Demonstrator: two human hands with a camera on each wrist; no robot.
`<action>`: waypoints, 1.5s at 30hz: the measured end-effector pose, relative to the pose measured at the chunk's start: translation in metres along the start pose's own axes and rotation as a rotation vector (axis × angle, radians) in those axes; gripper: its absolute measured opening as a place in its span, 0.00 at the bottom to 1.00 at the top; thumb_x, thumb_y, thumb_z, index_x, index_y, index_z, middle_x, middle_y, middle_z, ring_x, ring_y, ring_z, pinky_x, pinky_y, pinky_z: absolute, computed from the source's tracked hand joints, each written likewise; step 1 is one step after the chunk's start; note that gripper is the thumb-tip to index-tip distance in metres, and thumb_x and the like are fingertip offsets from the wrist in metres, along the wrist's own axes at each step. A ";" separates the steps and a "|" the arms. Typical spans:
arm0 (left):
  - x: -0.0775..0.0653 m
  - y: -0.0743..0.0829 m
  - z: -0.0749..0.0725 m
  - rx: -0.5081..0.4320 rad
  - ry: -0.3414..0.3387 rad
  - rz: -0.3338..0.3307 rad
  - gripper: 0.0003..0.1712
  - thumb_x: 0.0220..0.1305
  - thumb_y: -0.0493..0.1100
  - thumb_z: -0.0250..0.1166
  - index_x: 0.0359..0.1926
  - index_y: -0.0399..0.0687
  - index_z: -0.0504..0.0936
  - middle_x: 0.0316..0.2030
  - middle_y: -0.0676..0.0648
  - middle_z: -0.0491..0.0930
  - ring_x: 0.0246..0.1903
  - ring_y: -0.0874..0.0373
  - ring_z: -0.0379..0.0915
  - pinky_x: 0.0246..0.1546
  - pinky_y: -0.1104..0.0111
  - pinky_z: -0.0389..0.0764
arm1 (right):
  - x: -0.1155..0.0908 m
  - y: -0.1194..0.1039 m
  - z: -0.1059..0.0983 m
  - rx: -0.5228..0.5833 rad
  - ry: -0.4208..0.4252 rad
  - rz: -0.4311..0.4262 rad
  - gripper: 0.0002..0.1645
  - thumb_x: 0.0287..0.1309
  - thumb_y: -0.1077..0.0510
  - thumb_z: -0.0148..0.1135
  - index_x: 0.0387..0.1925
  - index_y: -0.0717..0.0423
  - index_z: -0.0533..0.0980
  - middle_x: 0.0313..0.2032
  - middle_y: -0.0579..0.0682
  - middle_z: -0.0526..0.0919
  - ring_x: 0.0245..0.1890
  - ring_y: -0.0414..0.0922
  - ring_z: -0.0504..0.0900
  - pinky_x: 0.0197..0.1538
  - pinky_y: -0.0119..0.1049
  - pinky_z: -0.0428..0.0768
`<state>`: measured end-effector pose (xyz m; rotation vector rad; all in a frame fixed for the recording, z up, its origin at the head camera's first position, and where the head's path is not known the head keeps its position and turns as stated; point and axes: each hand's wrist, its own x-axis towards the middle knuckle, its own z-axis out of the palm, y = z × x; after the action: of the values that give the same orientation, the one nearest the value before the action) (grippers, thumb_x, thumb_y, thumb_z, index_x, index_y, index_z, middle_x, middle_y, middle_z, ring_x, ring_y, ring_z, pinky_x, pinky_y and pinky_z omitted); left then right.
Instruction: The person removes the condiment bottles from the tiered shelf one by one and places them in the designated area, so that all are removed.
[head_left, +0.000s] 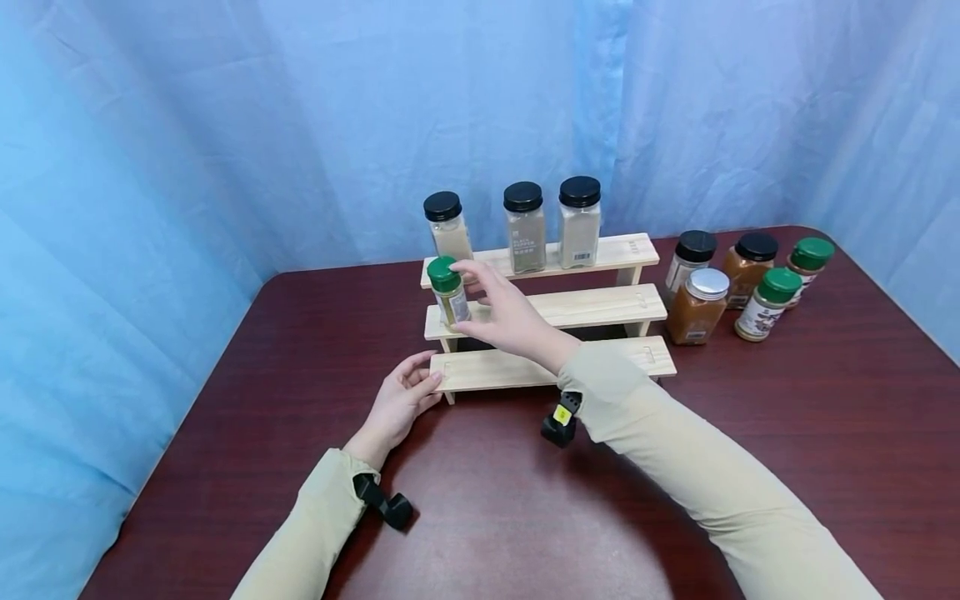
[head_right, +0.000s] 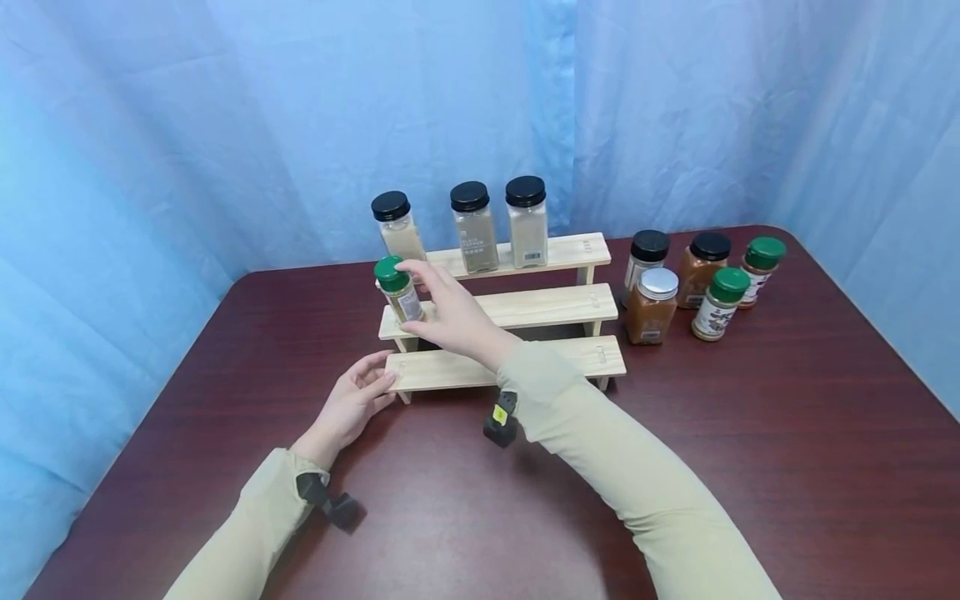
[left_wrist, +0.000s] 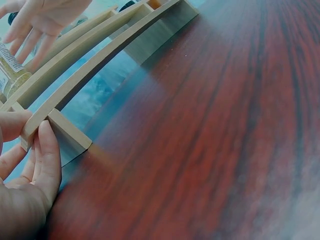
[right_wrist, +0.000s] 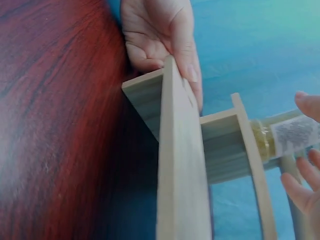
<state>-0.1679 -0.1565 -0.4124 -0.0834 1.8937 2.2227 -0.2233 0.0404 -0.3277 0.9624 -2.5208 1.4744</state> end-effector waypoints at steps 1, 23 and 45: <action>0.000 0.000 0.000 -0.001 -0.002 0.000 0.29 0.68 0.29 0.51 0.68 0.35 0.57 0.30 0.57 0.75 0.26 0.70 0.73 0.31 0.80 0.78 | 0.000 0.000 0.002 0.000 0.010 0.003 0.43 0.53 0.62 0.68 0.66 0.50 0.56 0.57 0.58 0.69 0.57 0.51 0.74 0.61 0.44 0.74; -0.001 0.000 -0.001 -0.002 -0.006 -0.006 0.29 0.68 0.29 0.51 0.68 0.34 0.56 0.29 0.57 0.75 0.26 0.70 0.73 0.32 0.79 0.78 | 0.004 0.008 0.028 -0.081 0.209 -0.092 0.40 0.54 0.65 0.66 0.61 0.51 0.53 0.49 0.60 0.72 0.51 0.52 0.77 0.53 0.37 0.80; 0.000 -0.001 0.000 -0.002 0.013 -0.007 0.28 0.67 0.29 0.52 0.67 0.36 0.58 0.29 0.57 0.75 0.26 0.69 0.73 0.31 0.79 0.78 | -0.025 0.007 0.023 0.004 0.228 -0.130 0.41 0.51 0.68 0.68 0.61 0.53 0.54 0.51 0.62 0.74 0.53 0.55 0.76 0.49 0.41 0.82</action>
<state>-0.1678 -0.1562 -0.4130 -0.1049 1.8954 2.2254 -0.2011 0.0363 -0.3543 0.8838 -2.2537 1.4607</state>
